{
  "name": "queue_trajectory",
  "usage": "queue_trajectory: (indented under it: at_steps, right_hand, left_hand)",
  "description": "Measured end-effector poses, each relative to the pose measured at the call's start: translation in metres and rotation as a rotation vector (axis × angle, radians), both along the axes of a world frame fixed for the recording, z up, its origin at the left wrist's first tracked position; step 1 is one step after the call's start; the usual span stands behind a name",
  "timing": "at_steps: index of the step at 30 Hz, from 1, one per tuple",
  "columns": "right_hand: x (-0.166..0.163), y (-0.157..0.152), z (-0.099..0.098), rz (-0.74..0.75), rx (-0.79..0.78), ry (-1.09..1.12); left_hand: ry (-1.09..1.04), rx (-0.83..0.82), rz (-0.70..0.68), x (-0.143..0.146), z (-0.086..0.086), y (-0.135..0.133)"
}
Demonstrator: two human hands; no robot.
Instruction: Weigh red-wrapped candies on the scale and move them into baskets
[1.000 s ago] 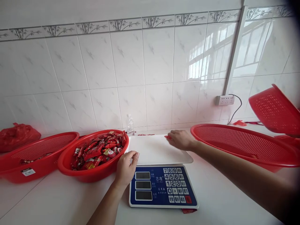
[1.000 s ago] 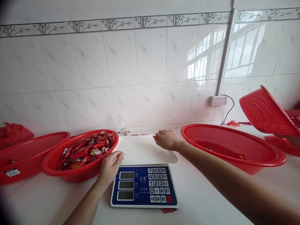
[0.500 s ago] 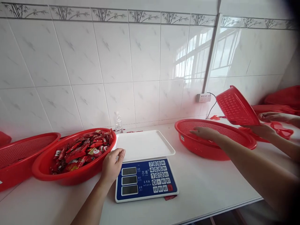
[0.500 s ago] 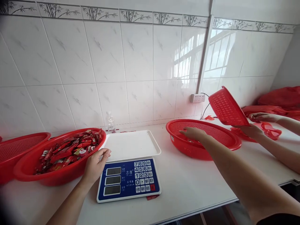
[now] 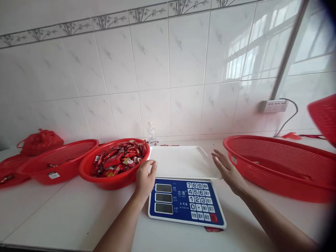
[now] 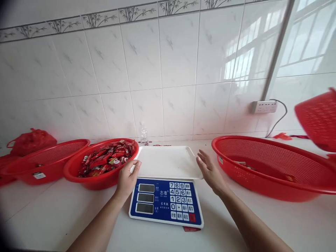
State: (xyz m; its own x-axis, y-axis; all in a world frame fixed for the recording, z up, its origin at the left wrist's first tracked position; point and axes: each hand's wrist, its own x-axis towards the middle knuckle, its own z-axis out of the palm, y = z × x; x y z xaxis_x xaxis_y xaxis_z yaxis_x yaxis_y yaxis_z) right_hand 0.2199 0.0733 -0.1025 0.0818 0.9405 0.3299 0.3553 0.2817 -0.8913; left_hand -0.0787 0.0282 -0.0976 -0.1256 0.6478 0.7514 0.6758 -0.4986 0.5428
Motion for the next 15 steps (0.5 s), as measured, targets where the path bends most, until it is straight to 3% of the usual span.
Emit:
queue_trajectory:
  at_steps: [3, 8, 15]
  right_hand:
    - [-0.006, 0.003, -0.011, 0.165, -0.182, 0.236]
    - [-0.005, -0.005, -0.017, 0.464, -0.331, 0.414]
    - [-0.007, -0.008, -0.020, 0.526, -0.488, 0.654]
  left_hand:
    - [-0.089, 0.040, 0.037, 0.007, -0.002, 0.000]
    - [-0.241, 0.084, 0.046, 0.020, -0.010, -0.012]
    - [-0.791, -0.171, -0.056, 0.033, -0.019, -0.041]
